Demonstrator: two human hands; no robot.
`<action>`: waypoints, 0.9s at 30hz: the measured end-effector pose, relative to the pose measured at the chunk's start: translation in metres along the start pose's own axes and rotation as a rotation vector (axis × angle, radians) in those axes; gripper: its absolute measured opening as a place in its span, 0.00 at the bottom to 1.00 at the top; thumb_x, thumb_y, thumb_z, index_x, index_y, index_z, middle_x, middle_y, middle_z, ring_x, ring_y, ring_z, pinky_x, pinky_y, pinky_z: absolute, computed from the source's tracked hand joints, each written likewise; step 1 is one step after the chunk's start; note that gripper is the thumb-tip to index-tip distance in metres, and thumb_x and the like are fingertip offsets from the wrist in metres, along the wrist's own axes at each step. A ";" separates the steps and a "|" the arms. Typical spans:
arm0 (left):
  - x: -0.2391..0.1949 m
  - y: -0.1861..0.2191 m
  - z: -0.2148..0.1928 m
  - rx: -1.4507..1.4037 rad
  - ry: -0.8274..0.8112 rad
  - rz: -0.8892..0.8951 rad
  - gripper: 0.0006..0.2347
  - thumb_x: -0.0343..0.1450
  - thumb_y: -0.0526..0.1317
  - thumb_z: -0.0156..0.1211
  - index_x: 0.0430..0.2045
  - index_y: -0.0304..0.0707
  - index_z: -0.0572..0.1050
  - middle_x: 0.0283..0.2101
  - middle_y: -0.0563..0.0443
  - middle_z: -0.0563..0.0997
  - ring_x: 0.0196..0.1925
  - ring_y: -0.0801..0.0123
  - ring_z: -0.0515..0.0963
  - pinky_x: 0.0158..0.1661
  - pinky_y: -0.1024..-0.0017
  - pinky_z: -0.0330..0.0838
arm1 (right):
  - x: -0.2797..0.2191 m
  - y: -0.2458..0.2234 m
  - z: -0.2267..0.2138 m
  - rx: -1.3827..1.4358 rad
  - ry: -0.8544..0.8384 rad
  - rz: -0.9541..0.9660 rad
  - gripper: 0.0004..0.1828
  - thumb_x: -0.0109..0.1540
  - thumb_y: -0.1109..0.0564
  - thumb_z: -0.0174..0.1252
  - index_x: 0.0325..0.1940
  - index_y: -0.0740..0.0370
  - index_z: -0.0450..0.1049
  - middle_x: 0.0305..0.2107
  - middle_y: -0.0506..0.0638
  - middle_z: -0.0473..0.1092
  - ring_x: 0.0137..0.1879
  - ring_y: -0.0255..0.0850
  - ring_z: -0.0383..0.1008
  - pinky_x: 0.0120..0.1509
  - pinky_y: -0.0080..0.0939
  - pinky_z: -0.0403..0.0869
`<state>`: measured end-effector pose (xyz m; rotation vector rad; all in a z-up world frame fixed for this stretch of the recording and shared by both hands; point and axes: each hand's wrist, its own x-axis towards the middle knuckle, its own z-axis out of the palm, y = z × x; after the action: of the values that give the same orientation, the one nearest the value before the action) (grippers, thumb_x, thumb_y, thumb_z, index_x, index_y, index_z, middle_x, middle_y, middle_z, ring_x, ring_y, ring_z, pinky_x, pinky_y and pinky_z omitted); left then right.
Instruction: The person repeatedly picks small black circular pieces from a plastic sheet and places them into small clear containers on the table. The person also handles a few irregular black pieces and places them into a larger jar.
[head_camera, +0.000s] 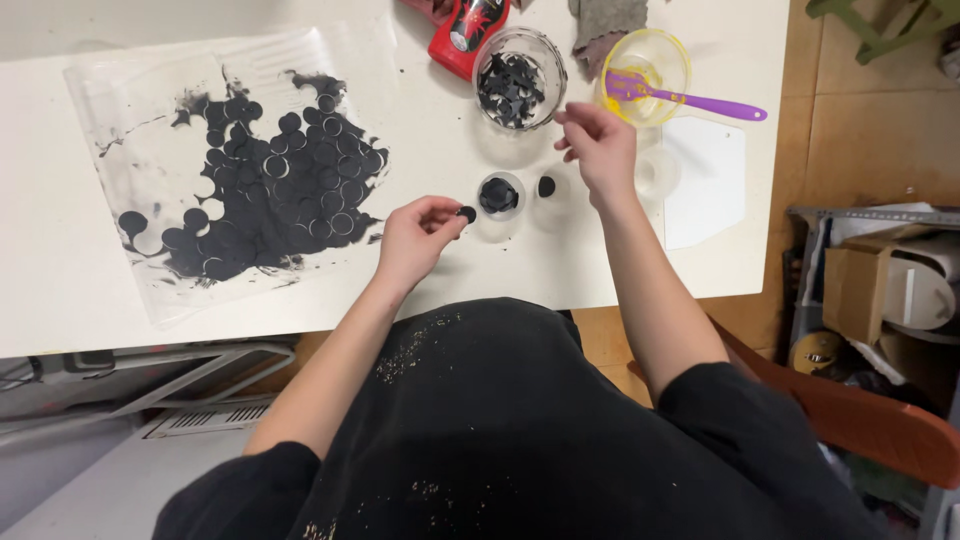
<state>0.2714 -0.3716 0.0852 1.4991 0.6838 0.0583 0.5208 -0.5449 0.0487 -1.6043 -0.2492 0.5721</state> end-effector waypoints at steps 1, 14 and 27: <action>0.005 0.001 0.001 0.013 -0.015 -0.003 0.09 0.69 0.34 0.67 0.40 0.31 0.81 0.32 0.54 0.84 0.32 0.80 0.80 0.36 0.81 0.75 | -0.008 0.002 -0.002 0.022 0.017 0.017 0.14 0.65 0.65 0.57 0.55 0.70 0.75 0.43 0.54 0.80 0.36 0.35 0.79 0.36 0.32 0.75; 0.060 -0.003 0.036 0.333 -0.143 0.152 0.08 0.69 0.35 0.63 0.39 0.33 0.83 0.33 0.49 0.87 0.31 0.72 0.84 0.36 0.74 0.77 | -0.133 0.010 -0.028 0.002 0.165 0.191 0.11 0.64 0.61 0.61 0.49 0.69 0.78 0.37 0.51 0.80 0.36 0.34 0.76 0.37 0.32 0.72; 0.086 -0.009 0.051 0.506 -0.198 0.335 0.06 0.66 0.37 0.63 0.31 0.37 0.83 0.32 0.44 0.85 0.33 0.56 0.85 0.39 0.64 0.78 | -0.156 0.025 -0.018 0.040 0.248 0.155 0.11 0.64 0.62 0.61 0.50 0.70 0.77 0.38 0.54 0.79 0.36 0.36 0.77 0.36 0.33 0.72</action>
<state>0.3609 -0.3805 0.0401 2.0647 0.2890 -0.0101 0.3935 -0.6391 0.0581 -1.6462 0.0719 0.4865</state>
